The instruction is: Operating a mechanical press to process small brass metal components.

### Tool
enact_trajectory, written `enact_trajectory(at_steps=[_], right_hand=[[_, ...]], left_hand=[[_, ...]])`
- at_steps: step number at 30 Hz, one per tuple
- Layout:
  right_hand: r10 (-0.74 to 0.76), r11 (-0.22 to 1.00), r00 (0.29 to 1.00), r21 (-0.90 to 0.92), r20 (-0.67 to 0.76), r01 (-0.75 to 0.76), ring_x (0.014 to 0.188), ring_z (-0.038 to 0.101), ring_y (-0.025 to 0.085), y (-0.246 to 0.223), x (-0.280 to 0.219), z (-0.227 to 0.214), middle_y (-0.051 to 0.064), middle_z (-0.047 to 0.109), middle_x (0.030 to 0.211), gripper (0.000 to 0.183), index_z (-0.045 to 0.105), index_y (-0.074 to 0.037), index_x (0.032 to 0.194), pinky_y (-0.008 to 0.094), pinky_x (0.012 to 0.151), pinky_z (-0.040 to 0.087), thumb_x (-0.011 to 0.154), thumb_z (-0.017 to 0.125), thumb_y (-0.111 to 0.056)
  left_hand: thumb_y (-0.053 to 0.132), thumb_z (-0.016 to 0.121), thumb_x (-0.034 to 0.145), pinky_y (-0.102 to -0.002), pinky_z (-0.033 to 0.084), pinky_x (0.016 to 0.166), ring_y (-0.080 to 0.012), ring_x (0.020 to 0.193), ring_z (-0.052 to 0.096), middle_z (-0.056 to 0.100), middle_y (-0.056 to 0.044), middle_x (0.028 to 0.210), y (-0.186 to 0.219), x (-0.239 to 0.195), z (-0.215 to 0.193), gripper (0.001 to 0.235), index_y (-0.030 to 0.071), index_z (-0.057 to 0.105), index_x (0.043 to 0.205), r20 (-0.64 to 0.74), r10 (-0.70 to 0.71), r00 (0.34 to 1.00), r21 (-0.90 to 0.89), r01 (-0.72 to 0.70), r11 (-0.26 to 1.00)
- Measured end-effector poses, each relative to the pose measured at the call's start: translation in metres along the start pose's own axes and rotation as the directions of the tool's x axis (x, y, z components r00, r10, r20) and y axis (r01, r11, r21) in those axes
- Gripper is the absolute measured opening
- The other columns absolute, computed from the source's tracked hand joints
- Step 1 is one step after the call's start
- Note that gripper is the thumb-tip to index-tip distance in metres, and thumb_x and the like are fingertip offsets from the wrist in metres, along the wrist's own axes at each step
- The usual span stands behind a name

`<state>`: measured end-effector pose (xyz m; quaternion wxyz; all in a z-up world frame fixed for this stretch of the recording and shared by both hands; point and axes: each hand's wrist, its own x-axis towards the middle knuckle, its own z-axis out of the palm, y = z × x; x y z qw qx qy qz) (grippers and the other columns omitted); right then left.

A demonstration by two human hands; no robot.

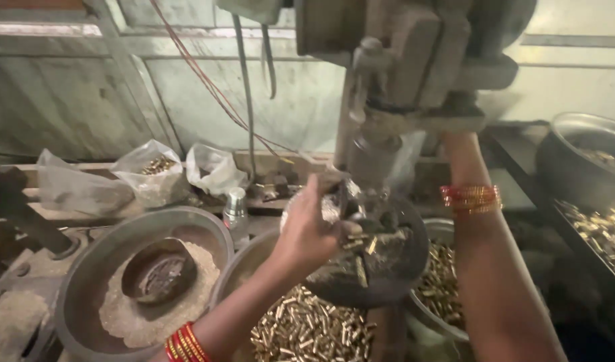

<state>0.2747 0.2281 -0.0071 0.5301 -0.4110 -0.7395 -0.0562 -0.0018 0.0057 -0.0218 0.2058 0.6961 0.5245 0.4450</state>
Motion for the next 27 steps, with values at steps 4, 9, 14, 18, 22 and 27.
enact_trajectory(at_steps=[4,9,14,18,22,27], right_hand=[[0.202,0.977,0.979,0.068,0.010,-0.202,0.081,0.067,0.022,-0.037,-0.049,-0.037,0.008,0.072,0.095,0.020,0.075,-0.002,0.116,0.034,0.071,0.053,0.102,0.067,-0.014],[0.535,0.818,0.743,-0.029,0.402,-0.574,0.071,0.070,0.015,0.049,-0.184,-0.010,0.013,0.079,0.091,0.025,0.077,-0.002,0.111,0.032,0.063,0.056,0.090,0.075,-0.014],[0.485,0.874,0.705,-0.270,0.517,-0.403,0.080,0.074,0.020,0.158,-0.333,0.060,0.014,0.079,0.093,0.015,0.078,-0.002,0.099,0.035,0.069,0.058,0.090,0.071,-0.010],[0.124,0.990,0.907,-0.113,0.403,-0.085,0.098,0.072,0.022,0.177,-0.382,0.089,0.012,0.076,0.109,0.028,0.074,-0.001,0.113,0.034,0.083,0.058,0.087,0.064,-0.005],[0.088,0.907,0.847,-0.393,0.525,0.150,0.100,0.072,0.023,0.169,-0.358,0.089,0.011,0.076,0.111,0.028,0.074,-0.004,0.112,0.035,0.080,0.058,0.086,0.064,-0.006],[0.661,0.740,0.652,-0.464,0.371,-0.487,0.089,0.075,0.021,0.054,-0.276,0.001,0.011,0.079,0.101,0.020,0.080,-0.008,0.105,0.032,0.081,0.059,0.088,0.075,-0.016]], left_hand=[[0.011,0.085,0.077,-0.050,0.050,0.084,-0.0387,0.103,0.063,0.064,-0.021,0.111,0.012,-0.010,0.006,0.049,0.003,0.059,0.117,-0.089,0.150,0.985,0.097,-0.141,0.985],[0.000,0.076,0.080,-0.049,0.053,0.082,-0.0396,0.090,0.067,0.071,-0.019,0.097,0.012,-0.017,0.027,0.029,0.003,0.074,0.108,-0.160,0.391,0.906,0.126,-0.374,0.919],[0.001,0.078,0.078,-0.046,0.055,0.081,-0.0375,0.090,0.069,0.074,-0.016,0.091,0.016,-0.010,0.028,0.027,0.005,0.074,0.104,-0.121,0.356,0.926,0.055,-0.352,0.934],[-0.001,0.077,0.073,-0.043,0.058,0.082,-0.0358,0.094,0.072,0.076,-0.015,0.093,0.010,-0.008,0.027,0.030,0.003,0.074,0.103,-0.132,0.405,0.905,-0.007,-0.409,0.912],[0.001,0.078,0.078,-0.036,0.061,0.075,-0.0273,0.085,0.075,0.074,-0.013,0.094,0.021,-0.008,0.011,0.027,0.005,0.076,0.104,-0.015,0.248,0.969,-0.088,-0.248,0.965],[0.017,0.074,0.092,-0.036,0.045,0.064,-0.0208,0.075,0.058,0.081,-0.005,0.096,0.064,-0.013,-0.034,0.028,0.020,0.076,0.120,0.429,-0.459,0.778,0.110,0.460,0.881]])
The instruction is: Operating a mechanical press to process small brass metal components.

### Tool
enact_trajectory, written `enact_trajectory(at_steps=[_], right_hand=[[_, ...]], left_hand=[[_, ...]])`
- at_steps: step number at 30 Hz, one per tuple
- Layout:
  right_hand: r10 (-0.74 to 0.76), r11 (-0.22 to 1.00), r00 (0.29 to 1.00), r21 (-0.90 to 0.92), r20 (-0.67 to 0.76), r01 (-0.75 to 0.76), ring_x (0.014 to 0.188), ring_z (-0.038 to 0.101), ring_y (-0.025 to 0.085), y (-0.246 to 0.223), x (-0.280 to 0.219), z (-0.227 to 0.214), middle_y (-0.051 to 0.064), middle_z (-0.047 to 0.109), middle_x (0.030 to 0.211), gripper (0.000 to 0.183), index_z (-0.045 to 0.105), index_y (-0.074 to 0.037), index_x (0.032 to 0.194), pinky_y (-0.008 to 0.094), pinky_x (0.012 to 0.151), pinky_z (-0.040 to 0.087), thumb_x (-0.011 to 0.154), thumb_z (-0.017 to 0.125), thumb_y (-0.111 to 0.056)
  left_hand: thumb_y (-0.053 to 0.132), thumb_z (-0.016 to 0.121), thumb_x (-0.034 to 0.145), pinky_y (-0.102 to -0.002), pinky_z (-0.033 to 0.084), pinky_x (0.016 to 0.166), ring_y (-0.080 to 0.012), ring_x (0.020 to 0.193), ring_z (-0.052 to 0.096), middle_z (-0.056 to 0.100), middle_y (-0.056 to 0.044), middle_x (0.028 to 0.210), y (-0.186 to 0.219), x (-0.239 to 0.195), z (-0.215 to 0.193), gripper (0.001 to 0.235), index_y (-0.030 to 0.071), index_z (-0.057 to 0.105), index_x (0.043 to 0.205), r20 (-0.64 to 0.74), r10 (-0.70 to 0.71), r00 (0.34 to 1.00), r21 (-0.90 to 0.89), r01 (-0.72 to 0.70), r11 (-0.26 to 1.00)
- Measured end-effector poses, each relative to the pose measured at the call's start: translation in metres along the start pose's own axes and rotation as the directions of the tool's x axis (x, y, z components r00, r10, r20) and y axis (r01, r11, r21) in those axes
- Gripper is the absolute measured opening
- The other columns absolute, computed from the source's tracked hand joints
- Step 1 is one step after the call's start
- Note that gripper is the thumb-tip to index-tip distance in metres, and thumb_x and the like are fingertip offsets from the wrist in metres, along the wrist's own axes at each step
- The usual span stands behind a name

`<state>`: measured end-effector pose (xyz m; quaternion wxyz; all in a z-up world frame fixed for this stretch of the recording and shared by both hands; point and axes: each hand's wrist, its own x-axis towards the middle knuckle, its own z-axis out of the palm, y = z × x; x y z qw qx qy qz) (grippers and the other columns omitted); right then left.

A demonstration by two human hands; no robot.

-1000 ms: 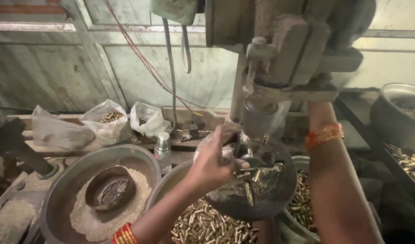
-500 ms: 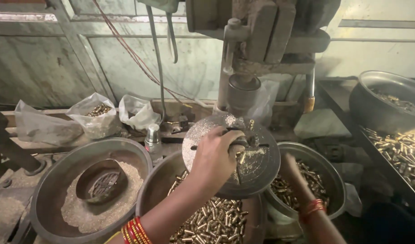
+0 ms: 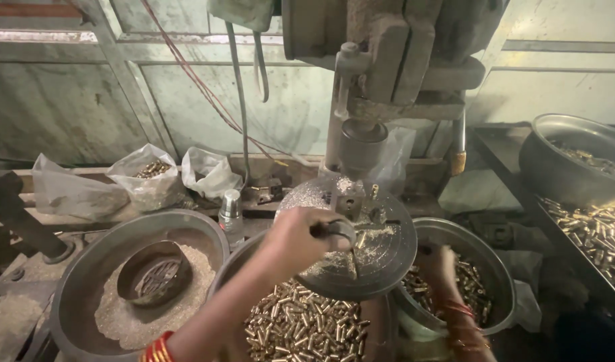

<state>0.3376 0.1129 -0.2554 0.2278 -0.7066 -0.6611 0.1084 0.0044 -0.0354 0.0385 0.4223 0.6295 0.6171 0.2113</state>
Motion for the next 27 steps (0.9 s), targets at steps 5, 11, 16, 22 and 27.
enact_trajectory(at_steps=[5,11,16,22,27], right_hand=[[0.054,0.776,0.968,0.620,-0.244,0.113,0.088,0.073,0.017,-0.068,-0.044,-0.084,0.008,0.080,0.103,0.025,0.079,-0.004,0.109,0.032,0.082,0.058,0.086,0.073,0.003],[0.095,0.329,0.985,0.939,-0.140,0.102,0.093,0.073,0.017,-0.155,-0.080,-0.109,0.008,0.078,0.104,0.023,0.077,-0.004,0.105,0.033,0.086,0.060,0.085,0.071,0.008],[0.058,0.280,0.998,0.960,0.003,-0.019,0.094,0.072,0.016,-0.197,-0.095,-0.105,0.006,0.079,0.102,0.018,0.077,-0.002,0.097,0.032,0.090,0.061,0.083,0.072,0.006],[-0.139,0.249,0.978,0.950,-0.158,0.189,0.094,0.071,0.016,-0.202,-0.098,-0.101,0.010,0.078,0.101,0.021,0.078,0.000,0.096,0.029,0.088,0.056,0.080,0.071,0.011],[-0.130,0.550,0.955,0.782,-0.267,0.293,0.095,0.073,0.011,-0.215,-0.106,-0.115,0.003,0.080,0.103,0.024,0.079,-0.008,0.104,0.027,0.086,0.056,0.083,0.074,0.003]], left_hand=[[0.011,0.082,0.082,-0.027,0.056,0.078,-0.0090,0.082,0.067,0.081,-0.004,0.093,-0.062,0.036,-0.003,0.033,0.010,0.079,0.115,-0.071,0.347,0.935,-0.113,-0.353,0.929],[0.008,0.076,0.086,-0.028,0.057,0.091,-0.0098,0.096,0.069,0.079,-0.001,0.104,-0.070,0.049,0.002,0.033,0.006,0.074,0.119,-0.013,0.394,0.919,-0.475,-0.352,0.806],[0.003,0.073,0.088,-0.032,0.057,0.092,-0.0118,0.096,0.069,0.075,-0.003,0.102,-0.073,0.052,0.011,0.026,0.002,0.069,0.115,0.006,0.472,0.882,-0.615,-0.369,0.697],[0.001,0.073,0.093,-0.032,0.056,0.091,-0.0127,0.093,0.066,0.070,-0.004,0.097,-0.088,0.061,0.021,0.018,0.000,0.067,0.109,0.038,0.513,0.858,-0.702,-0.342,0.624],[0.005,0.076,0.083,-0.026,0.064,0.079,-0.0080,0.083,0.074,0.080,-0.003,0.096,-0.059,0.048,0.012,0.023,0.006,0.074,0.105,-0.146,0.424,0.894,-0.283,-0.449,0.848]])
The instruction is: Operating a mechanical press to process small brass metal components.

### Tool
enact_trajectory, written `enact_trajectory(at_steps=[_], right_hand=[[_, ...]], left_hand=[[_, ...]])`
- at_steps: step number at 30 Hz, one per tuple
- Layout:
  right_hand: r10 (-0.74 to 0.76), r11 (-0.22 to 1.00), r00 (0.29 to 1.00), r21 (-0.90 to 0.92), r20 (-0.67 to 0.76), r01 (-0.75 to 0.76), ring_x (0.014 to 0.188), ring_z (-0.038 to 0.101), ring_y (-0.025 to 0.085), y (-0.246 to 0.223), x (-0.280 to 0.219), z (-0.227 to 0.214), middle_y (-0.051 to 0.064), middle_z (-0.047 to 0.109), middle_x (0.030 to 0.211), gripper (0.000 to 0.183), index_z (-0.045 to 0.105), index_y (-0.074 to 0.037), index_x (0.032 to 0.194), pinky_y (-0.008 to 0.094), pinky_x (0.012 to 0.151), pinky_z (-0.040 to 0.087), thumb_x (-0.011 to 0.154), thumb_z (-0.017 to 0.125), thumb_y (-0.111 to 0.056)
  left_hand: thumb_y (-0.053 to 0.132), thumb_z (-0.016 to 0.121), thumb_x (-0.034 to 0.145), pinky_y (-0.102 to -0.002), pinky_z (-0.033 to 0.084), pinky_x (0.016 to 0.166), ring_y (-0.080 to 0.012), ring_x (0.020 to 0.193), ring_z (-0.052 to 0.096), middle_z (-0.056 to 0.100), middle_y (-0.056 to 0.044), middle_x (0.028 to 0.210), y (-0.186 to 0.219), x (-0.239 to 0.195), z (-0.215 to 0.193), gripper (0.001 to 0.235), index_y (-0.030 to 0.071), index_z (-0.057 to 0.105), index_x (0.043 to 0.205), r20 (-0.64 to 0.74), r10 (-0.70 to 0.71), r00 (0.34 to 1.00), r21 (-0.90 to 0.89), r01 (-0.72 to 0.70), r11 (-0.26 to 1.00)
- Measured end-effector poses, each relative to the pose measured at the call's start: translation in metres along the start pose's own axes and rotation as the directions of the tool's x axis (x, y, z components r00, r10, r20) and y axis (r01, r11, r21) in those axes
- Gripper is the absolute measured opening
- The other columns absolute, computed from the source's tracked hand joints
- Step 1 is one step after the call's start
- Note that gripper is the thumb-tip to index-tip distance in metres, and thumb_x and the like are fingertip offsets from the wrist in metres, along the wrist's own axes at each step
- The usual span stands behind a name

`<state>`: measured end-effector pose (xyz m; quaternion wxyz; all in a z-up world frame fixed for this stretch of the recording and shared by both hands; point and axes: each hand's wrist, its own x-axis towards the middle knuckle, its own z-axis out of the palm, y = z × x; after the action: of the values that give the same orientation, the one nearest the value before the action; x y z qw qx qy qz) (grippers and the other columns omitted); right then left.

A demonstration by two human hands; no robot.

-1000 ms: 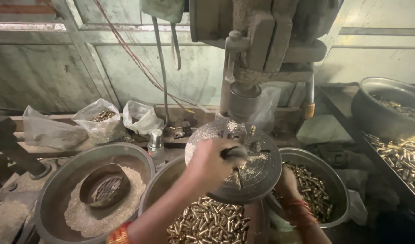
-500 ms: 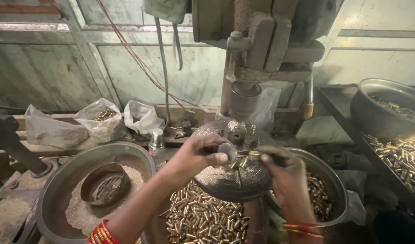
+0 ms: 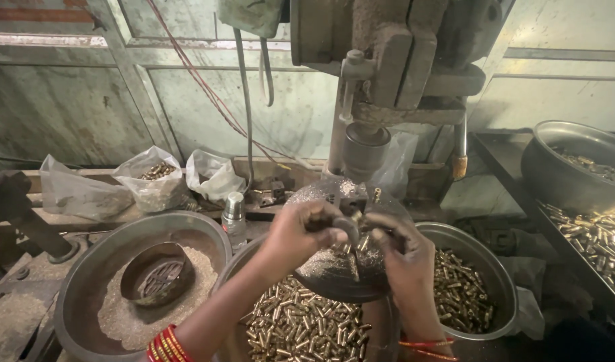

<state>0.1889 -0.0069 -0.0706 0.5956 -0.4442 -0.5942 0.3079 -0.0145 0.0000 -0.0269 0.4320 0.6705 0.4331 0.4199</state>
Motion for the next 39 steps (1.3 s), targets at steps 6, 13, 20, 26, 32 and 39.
enact_trajectory(at_steps=[6,13,20,26,32,39], right_hand=[[0.095,0.996,0.989,0.010,-0.118,-0.094,0.086,0.065,0.013,0.013,-0.004,-0.003,0.004,0.078,0.099,0.025,0.079,-0.008,0.112,0.027,0.078,0.049,0.091,0.070,0.002],[-0.114,0.991,0.989,0.054,-0.091,0.119,0.097,0.069,0.009,0.011,-0.005,-0.006,0.003,0.077,0.104,0.020,0.077,-0.006,0.107,0.024,0.090,0.052,0.093,0.065,0.003],[-0.524,0.812,0.806,-0.446,-0.276,0.376,0.116,0.056,0.031,-0.057,0.071,-0.042,0.016,0.052,0.130,0.061,0.051,-0.003,0.139,0.040,0.094,0.048,0.086,0.079,-0.012],[-0.463,0.593,0.882,-0.712,0.081,0.376,0.102,0.070,0.032,0.077,0.244,-0.080,0.015,0.073,0.105,0.018,0.072,-0.006,0.113,0.042,0.088,0.054,0.096,0.074,-0.012],[-0.567,0.707,0.801,-0.387,0.192,0.592,0.127,0.061,0.031,0.088,0.275,-0.061,0.016,0.064,0.138,0.032,0.060,-0.005,0.139,0.043,0.106,0.051,0.111,0.059,-0.020],[-0.371,0.875,0.910,0.398,0.186,0.275,0.126,0.061,0.027,0.138,0.314,-0.071,0.011,0.061,0.140,0.042,0.055,-0.005,0.140,0.040,0.109,0.052,0.105,0.060,-0.027]], left_hand=[[0.003,0.080,0.081,-0.029,0.063,0.078,-0.0161,0.083,0.076,0.079,-0.009,0.099,-0.007,0.003,0.007,0.025,0.008,0.076,0.106,-0.084,0.408,0.909,0.355,-0.356,0.865],[0.005,0.079,0.081,-0.040,0.061,0.076,-0.0289,0.088,0.074,0.075,-0.015,0.102,0.013,0.006,0.014,0.026,0.007,0.075,0.106,-0.126,0.310,0.942,0.378,-0.243,0.893],[0.016,0.090,0.073,-0.048,0.037,0.116,-0.0390,0.138,0.049,0.056,-0.025,0.142,0.001,0.023,0.000,0.089,0.007,0.038,0.145,-0.113,0.230,0.967,0.333,-0.181,0.925],[0.012,0.090,0.071,-0.047,0.034,0.122,-0.0367,0.143,0.049,0.058,-0.023,0.144,0.007,0.022,0.000,0.085,0.006,0.044,0.142,-0.112,0.214,0.970,0.230,-0.184,0.956],[0.009,0.083,0.071,-0.045,0.036,0.117,-0.0330,0.141,0.049,0.058,-0.017,0.145,0.019,0.023,0.001,0.081,0.010,0.044,0.142,-0.125,0.013,0.992,0.153,0.006,0.988],[0.011,0.088,0.073,-0.049,0.036,0.116,-0.0345,0.140,0.048,0.058,-0.021,0.142,0.018,0.016,0.003,0.074,0.006,0.048,0.135,-0.125,0.121,0.985,0.193,-0.095,0.977]])
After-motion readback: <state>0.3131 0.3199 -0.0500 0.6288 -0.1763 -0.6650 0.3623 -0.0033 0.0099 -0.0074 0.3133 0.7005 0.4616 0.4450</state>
